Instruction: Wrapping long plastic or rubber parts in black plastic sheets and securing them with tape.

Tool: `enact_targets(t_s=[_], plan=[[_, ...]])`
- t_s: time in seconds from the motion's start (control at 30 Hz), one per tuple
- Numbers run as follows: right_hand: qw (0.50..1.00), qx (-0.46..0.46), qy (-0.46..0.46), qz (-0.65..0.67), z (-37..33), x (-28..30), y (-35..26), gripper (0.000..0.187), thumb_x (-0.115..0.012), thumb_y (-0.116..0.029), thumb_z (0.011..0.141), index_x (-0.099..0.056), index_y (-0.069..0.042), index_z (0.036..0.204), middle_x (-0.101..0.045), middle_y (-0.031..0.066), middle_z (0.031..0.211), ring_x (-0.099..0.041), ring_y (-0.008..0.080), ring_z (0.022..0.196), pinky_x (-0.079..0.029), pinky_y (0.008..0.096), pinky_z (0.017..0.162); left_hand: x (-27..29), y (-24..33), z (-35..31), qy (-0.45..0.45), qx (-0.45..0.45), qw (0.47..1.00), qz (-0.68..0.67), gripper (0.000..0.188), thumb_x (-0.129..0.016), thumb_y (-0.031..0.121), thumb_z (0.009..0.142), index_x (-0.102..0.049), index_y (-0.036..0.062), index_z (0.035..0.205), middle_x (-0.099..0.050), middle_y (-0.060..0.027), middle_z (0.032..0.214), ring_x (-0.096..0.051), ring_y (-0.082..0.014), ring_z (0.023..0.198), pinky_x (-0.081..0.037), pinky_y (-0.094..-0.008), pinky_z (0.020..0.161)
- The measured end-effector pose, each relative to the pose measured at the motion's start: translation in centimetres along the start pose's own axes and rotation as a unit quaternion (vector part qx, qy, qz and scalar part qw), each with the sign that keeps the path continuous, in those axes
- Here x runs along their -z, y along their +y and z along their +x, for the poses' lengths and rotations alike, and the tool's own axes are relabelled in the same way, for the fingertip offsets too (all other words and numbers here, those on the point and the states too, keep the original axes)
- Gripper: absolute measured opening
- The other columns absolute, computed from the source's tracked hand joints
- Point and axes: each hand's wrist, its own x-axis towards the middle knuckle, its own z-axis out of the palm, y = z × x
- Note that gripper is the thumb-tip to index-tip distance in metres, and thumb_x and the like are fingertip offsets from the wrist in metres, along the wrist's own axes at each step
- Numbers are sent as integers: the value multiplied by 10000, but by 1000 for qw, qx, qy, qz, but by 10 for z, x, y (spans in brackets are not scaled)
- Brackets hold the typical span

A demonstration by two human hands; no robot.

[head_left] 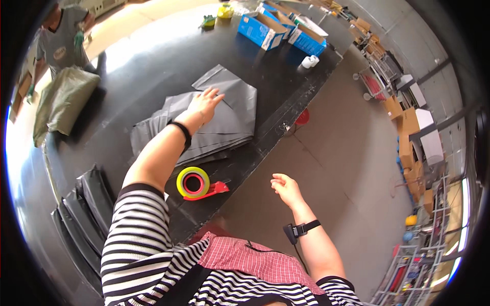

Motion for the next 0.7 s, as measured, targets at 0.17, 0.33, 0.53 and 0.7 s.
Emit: enact_targets(t_s=[0.17,0.33,0.53,0.7], plan=[[999,-45,-10,15,54,11,-24,355,-623,-51,905,-600,10,1254,-702,98,1082,-657,122,865,-536,249,719,-24,-18,55,-141,16,986,83,679,-611,170,889,-347,233,1512,-439,-34,1493,-348,-278,1433,-296,-547,1137],[998,-43,-43,-10,137,5,-39,416,-622,-133,932,-543,-10,1322,-678,70,1086,-638,120,887,-515,250,694,-23,-15,-8,-212,93,961,149,561,-619,288,898,-448,137,1410,-539,-67,1340,-537,-240,1235,-452,-491,982],[998,-6,-3,-70,235,-51,-95,688,-720,-415,871,-528,57,1333,-663,214,1200,-625,287,1149,-469,363,1003,46,-49,-112,-171,201,964,-5,737,-730,335,823,-411,43,1419,-513,-148,1364,-534,-330,1217,-462,-430,1007],[979,-136,-144,57,254,-71,-133,659,-790,-444,810,-632,73,1187,-684,192,1125,-665,288,1005,-521,411,873,49,-74,-214,-180,454,872,-38,1233,-886,488,616,-194,34,1530,-470,-287,1349,-516,-401,1242,-467,-435,1027]])
